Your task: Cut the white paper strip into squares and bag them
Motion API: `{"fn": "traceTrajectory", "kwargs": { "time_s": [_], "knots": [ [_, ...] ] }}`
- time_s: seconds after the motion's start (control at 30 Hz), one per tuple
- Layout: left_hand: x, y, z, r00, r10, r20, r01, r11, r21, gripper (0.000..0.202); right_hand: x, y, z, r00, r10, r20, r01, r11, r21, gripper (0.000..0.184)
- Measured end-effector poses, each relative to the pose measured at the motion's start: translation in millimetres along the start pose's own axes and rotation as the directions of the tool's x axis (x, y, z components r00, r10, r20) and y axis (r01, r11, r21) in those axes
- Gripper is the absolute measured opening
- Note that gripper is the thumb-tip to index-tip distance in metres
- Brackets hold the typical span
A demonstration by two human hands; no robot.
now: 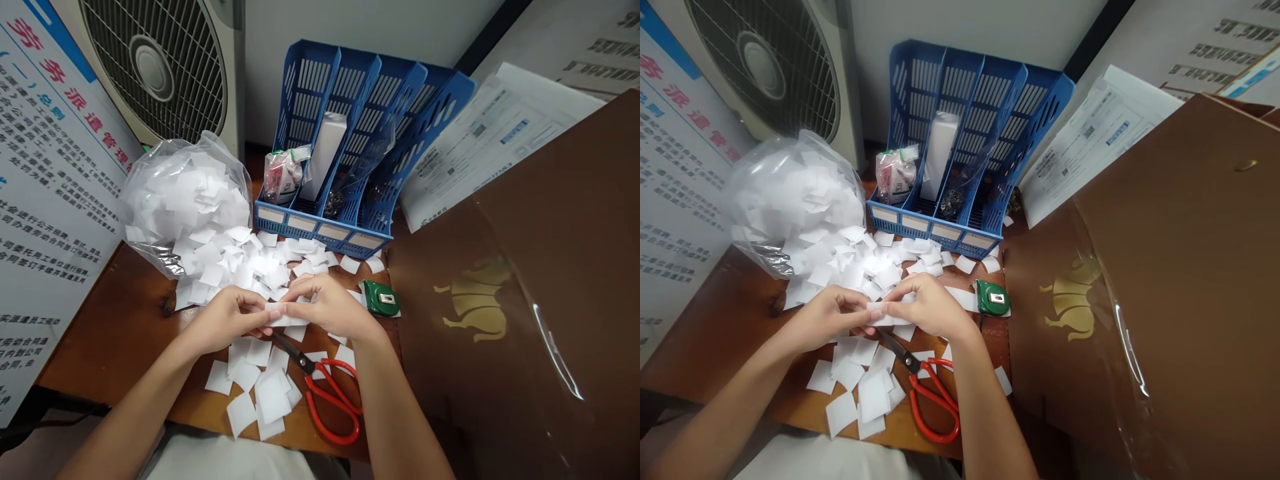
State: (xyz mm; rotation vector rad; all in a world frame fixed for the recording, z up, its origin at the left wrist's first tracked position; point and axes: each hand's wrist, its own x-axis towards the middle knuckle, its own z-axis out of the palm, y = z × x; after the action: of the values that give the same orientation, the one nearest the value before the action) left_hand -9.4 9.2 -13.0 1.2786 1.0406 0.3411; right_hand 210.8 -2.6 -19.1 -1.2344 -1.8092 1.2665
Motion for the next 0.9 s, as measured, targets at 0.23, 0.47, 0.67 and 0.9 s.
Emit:
{"fn": "traceTrajectory", "kwargs": {
  "time_s": [0.23, 0.47, 0.67, 0.9],
  "knots": [
    [-0.9, -4.5, -1.4, 1.0, 0.023, 0.005, -0.023, 1.0, 0.018, 0.034, -2.4, -1.3, 0.8, 1.0, 0.024, -0.005, -0.024, 0.998, -0.053, 0.009],
    [1.6, -1.1, -3.4, 0.999, 0.016, 0.047, -0.022, 0.99, 0.141, 0.03, -2.8, -9.5, 7.3, 0.998, 0.028, -0.055, -0.041, 0.967, -0.252, 0.01],
    [-0.4, -5.4, -10.2, 0.997, -0.06, -0.044, 0.064, 0.995, 0.077, 0.035, -75.3, -16.5, 18.2, 0.924, -0.157, -0.349, -0.091, 0.794, -0.601, 0.013],
    [3.0, -15.0, -14.2, 0.987, -0.118, -0.111, 0.107, 0.989, -0.104, 0.035, -151.8, 30.6, 66.1, 0.939, 0.023, -0.344, -0.255, 0.717, -0.648, 0.031]
  ]
}}
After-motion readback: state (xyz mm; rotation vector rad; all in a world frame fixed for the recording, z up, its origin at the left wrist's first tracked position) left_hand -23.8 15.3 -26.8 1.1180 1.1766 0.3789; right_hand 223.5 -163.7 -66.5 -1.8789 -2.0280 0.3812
